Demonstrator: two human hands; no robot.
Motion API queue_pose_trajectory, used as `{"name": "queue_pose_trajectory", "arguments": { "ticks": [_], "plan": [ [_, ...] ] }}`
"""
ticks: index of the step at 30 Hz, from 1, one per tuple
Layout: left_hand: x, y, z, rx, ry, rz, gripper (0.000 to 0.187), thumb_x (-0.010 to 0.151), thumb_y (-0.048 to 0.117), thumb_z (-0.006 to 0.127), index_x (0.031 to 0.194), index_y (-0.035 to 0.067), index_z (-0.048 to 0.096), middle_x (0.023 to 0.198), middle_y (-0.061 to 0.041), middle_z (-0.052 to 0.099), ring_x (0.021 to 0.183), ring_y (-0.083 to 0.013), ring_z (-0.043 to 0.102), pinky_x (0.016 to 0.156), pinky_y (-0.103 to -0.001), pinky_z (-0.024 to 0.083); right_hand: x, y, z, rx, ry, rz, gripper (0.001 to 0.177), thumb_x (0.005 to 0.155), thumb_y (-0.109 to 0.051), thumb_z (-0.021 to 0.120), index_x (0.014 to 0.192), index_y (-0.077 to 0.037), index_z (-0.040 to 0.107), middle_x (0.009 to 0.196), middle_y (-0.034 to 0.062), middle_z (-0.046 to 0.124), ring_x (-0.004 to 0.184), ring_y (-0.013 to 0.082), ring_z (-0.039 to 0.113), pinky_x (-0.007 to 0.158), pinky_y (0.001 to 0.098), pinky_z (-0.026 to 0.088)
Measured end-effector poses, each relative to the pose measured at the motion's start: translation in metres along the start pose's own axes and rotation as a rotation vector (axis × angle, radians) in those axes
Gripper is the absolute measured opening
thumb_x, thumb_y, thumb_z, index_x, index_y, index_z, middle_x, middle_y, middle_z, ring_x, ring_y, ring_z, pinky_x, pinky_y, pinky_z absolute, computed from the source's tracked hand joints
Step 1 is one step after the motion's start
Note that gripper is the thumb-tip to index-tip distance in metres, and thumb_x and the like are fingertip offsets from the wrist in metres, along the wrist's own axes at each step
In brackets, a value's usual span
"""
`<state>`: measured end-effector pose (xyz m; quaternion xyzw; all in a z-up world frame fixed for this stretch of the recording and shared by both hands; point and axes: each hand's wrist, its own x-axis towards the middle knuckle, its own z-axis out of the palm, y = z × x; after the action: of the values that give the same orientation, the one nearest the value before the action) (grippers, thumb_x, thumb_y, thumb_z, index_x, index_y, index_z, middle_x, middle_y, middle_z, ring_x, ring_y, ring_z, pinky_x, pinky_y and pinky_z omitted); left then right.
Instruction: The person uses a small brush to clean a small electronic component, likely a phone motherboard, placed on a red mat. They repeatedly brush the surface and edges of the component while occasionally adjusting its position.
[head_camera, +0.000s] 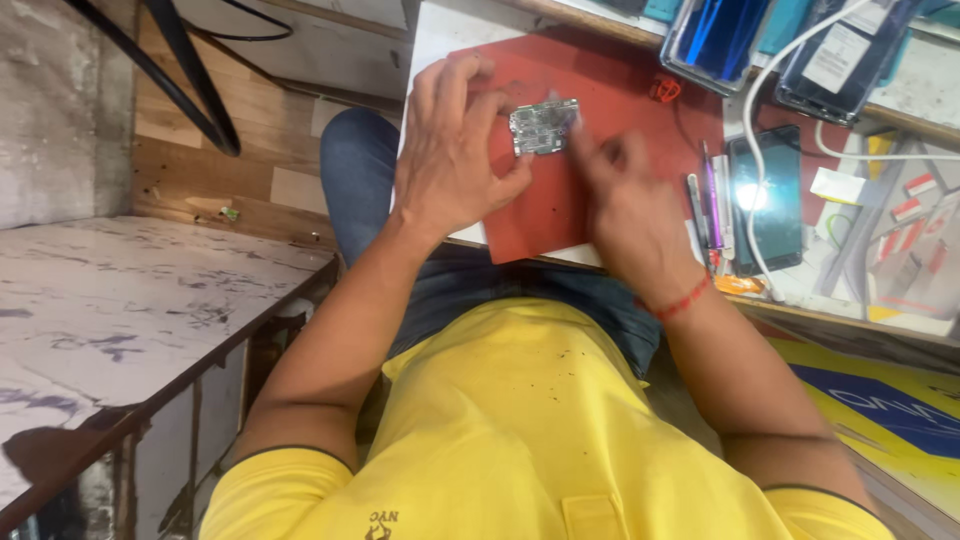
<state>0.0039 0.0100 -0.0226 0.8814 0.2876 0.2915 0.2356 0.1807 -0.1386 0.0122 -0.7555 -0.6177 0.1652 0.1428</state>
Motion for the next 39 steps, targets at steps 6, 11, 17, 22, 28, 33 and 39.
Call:
{"name": "queue_pose_trajectory", "arguments": {
  "ticks": [6, 11, 17, 22, 28, 33, 39],
  "plan": [
    [0.002, 0.0, 0.0, 0.003, -0.05, -0.03, 0.049, 0.075, 0.031, 0.088, 0.11, 0.006, 0.065, 0.134, -0.014, 0.05, 0.131, -0.0366, 0.042, 0.111, -0.05, 0.036, 0.001, -0.003, -0.005, -0.038, 0.11, -0.045, 0.06, 0.092, 0.005, 0.052, 0.151, -0.008, 0.055, 0.114, 0.0203, 0.06, 0.082, 0.042, 0.066, 0.069, 0.0503, 0.054],
    [0.004, 0.0, 0.0, -0.019, -0.039, -0.013, 0.048, 0.074, 0.029, 0.087, 0.109, 0.007, 0.064, 0.134, -0.013, 0.051, 0.132, -0.0361, 0.042, 0.112, -0.05, 0.036, 0.001, -0.005, -0.007, -0.063, 0.045, -0.005, 0.06, 0.091, 0.005, 0.053, 0.15, -0.01, 0.056, 0.113, 0.0202, 0.061, 0.077, 0.0418, 0.066, 0.064, 0.0509, 0.054],
    [0.003, -0.001, -0.002, -0.026, -0.031, -0.014, 0.048, 0.075, 0.03, 0.087, 0.11, 0.007, 0.064, 0.133, -0.013, 0.051, 0.131, -0.036, 0.043, 0.111, -0.05, 0.036, -0.005, -0.001, 0.001, 0.019, 0.047, -0.086, 0.061, 0.09, 0.005, 0.052, 0.148, -0.01, 0.056, 0.111, 0.0223, 0.061, 0.079, 0.0418, 0.065, 0.067, 0.05, 0.054],
    [0.003, 0.0, -0.003, -0.003, -0.036, -0.011, 0.046, 0.075, 0.031, 0.087, 0.107, 0.007, 0.064, 0.132, -0.012, 0.052, 0.129, -0.035, 0.043, 0.11, -0.05, 0.036, -0.012, 0.002, 0.002, 0.024, 0.084, -0.134, 0.063, 0.089, 0.008, 0.051, 0.149, -0.012, 0.057, 0.107, 0.0217, 0.06, 0.083, 0.0406, 0.065, 0.072, 0.0499, 0.055],
    [0.002, 0.002, 0.0, -0.014, -0.045, -0.025, 0.048, 0.073, 0.032, 0.087, 0.108, 0.007, 0.065, 0.131, -0.011, 0.052, 0.129, -0.035, 0.043, 0.11, -0.05, 0.036, -0.003, -0.004, -0.002, 0.021, 0.095, -0.051, 0.062, 0.089, 0.004, 0.052, 0.149, -0.011, 0.056, 0.109, 0.0226, 0.061, 0.084, 0.0423, 0.066, 0.073, 0.0509, 0.054],
    [0.004, 0.005, 0.0, -0.013, -0.032, -0.045, 0.048, 0.069, 0.031, 0.087, 0.104, 0.007, 0.064, 0.132, -0.013, 0.052, 0.13, -0.0354, 0.043, 0.111, -0.05, 0.036, 0.003, 0.0, -0.001, 0.015, 0.084, 0.0, 0.061, 0.093, 0.003, 0.049, 0.152, -0.01, 0.054, 0.114, 0.0243, 0.06, 0.086, 0.0448, 0.065, 0.076, 0.0518, 0.054],
    [0.003, 0.002, -0.005, -0.036, -0.063, -0.038, 0.047, 0.068, 0.032, 0.087, 0.1, 0.008, 0.062, 0.129, -0.012, 0.052, 0.129, -0.0347, 0.043, 0.11, -0.051, 0.035, -0.005, 0.004, 0.002, 0.045, 0.043, -0.045, 0.061, 0.086, 0.004, 0.052, 0.144, -0.015, 0.058, 0.113, 0.0231, 0.06, 0.091, 0.0432, 0.066, 0.078, 0.0508, 0.055]
  ]
}}
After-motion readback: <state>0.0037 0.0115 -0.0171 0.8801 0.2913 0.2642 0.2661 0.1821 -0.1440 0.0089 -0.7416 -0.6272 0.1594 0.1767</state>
